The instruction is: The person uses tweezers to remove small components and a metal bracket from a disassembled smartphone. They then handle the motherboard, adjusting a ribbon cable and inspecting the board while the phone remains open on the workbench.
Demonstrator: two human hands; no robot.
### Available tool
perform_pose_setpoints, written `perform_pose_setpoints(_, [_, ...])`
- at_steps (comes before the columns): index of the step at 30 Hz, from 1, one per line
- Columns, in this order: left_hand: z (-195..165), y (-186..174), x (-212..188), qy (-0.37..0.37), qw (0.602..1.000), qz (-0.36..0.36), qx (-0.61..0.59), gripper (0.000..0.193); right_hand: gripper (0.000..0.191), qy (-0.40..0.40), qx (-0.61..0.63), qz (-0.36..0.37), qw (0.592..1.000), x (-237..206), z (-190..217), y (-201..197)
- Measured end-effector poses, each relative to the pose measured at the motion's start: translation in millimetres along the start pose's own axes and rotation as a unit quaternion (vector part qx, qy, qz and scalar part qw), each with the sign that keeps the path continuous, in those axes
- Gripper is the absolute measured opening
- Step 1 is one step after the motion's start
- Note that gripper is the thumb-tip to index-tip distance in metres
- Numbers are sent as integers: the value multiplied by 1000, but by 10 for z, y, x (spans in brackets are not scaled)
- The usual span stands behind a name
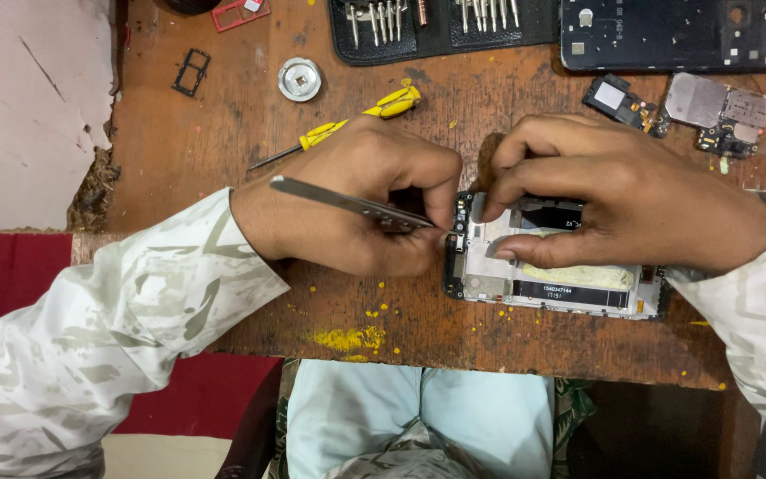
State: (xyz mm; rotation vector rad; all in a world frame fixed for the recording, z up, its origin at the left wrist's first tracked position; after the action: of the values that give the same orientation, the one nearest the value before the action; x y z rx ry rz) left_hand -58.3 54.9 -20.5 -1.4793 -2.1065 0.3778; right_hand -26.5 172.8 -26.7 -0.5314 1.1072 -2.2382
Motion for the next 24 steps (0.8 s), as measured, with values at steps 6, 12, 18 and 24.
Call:
perform_pose_setpoints(6, [2,-77,-5,10,999,-38,33,16,31,-6,6,6,1000,-8,-10,6])
perform_pose_setpoints(12, [-71,-157,-33,47,992,-80,90,20,44,20,10,16,1000,1,-80,34])
perform_pose_setpoints(18, [-93,-97,-17,65,994,-54,66,21,50,29,27,10,999,1,-82,12])
perform_pose_setpoints(24, [-98,-98,-6,61,994,-54,68,22,49,16,-2,18,1000,8,-96,46])
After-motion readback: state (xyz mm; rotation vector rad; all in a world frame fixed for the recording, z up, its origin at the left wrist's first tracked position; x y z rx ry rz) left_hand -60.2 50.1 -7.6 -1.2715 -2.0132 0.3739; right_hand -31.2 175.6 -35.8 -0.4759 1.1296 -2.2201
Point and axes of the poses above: each hand's wrist, its own x-axis towards the middle knuckle, its own y-axis out of the palm, z = x × y, the point moved 9 cm from there along x, towards the middle knuckle, and after that the axes turned 2 degrees about y, right-handed, at the moved point
